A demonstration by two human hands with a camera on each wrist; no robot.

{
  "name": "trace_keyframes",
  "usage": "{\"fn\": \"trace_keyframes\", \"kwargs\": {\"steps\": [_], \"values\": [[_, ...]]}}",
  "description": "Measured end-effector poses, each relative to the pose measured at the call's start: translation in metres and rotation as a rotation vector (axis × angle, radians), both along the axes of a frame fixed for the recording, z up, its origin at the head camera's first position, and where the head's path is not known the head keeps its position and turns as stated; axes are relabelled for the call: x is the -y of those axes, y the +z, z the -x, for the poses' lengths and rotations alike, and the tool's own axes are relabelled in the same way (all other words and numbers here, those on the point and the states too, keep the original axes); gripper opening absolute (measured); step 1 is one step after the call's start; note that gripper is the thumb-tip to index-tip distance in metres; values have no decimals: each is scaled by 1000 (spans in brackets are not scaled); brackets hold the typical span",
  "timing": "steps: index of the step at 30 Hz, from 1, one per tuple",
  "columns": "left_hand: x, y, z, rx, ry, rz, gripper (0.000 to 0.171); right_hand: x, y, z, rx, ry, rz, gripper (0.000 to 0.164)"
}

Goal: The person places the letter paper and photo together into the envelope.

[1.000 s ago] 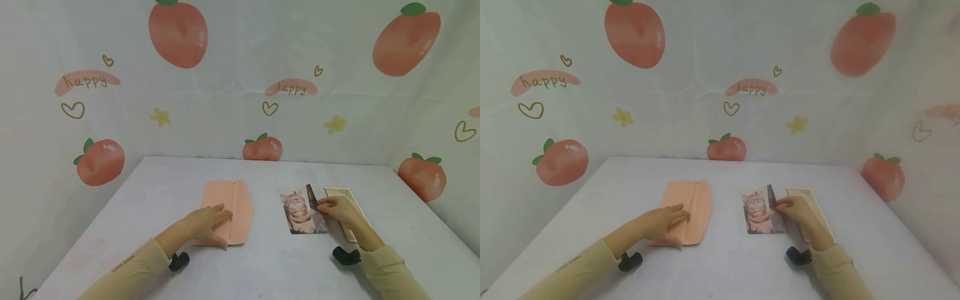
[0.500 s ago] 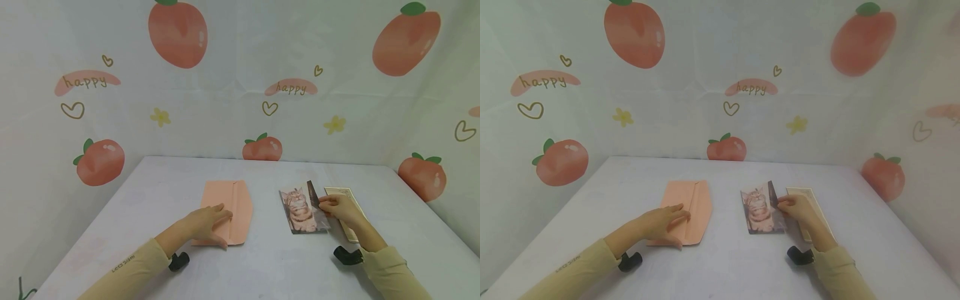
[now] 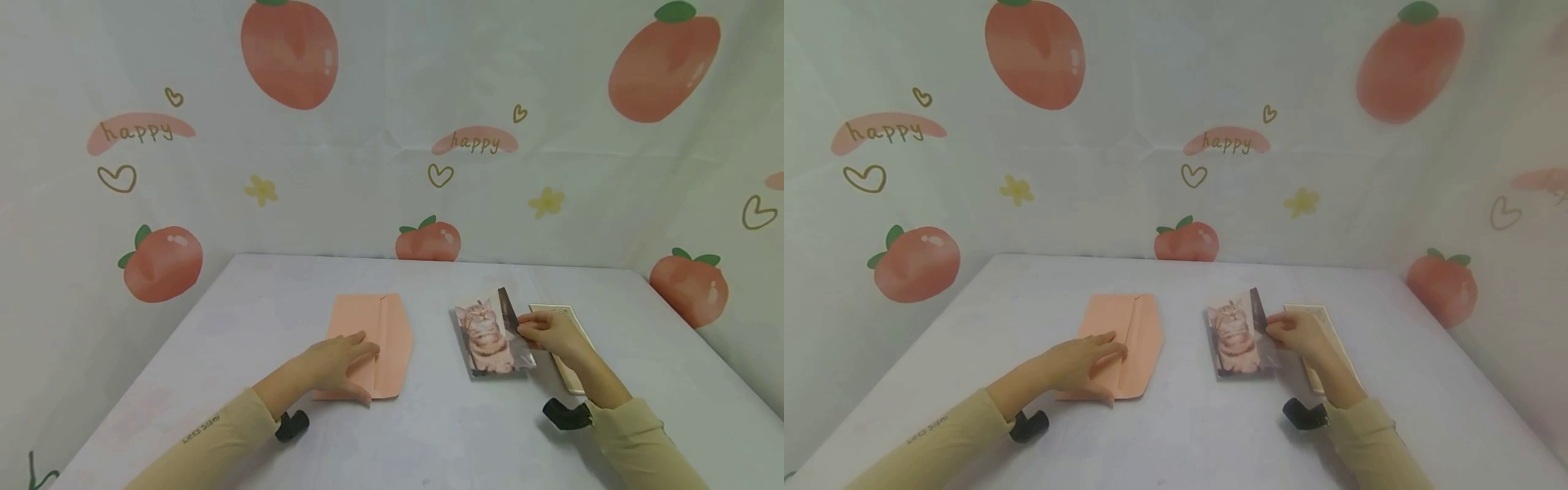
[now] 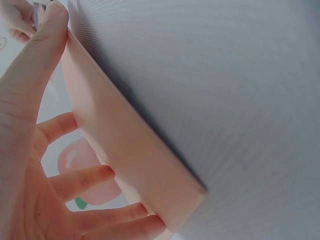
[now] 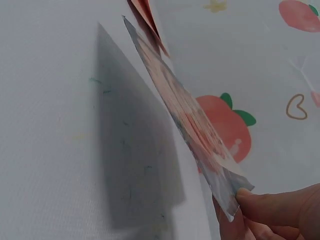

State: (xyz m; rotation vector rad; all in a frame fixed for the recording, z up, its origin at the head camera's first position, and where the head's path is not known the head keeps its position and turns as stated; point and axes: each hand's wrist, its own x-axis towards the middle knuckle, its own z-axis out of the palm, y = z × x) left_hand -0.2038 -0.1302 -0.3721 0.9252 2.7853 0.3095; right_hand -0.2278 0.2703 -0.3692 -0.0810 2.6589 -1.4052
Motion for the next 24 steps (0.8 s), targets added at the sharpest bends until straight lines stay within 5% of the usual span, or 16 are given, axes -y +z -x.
{"fn": "trace_keyframes", "kwargs": {"steps": [24], "values": [[0,-1,2,15,16,10,74,20,1,3,36,-22,37,38]]}}
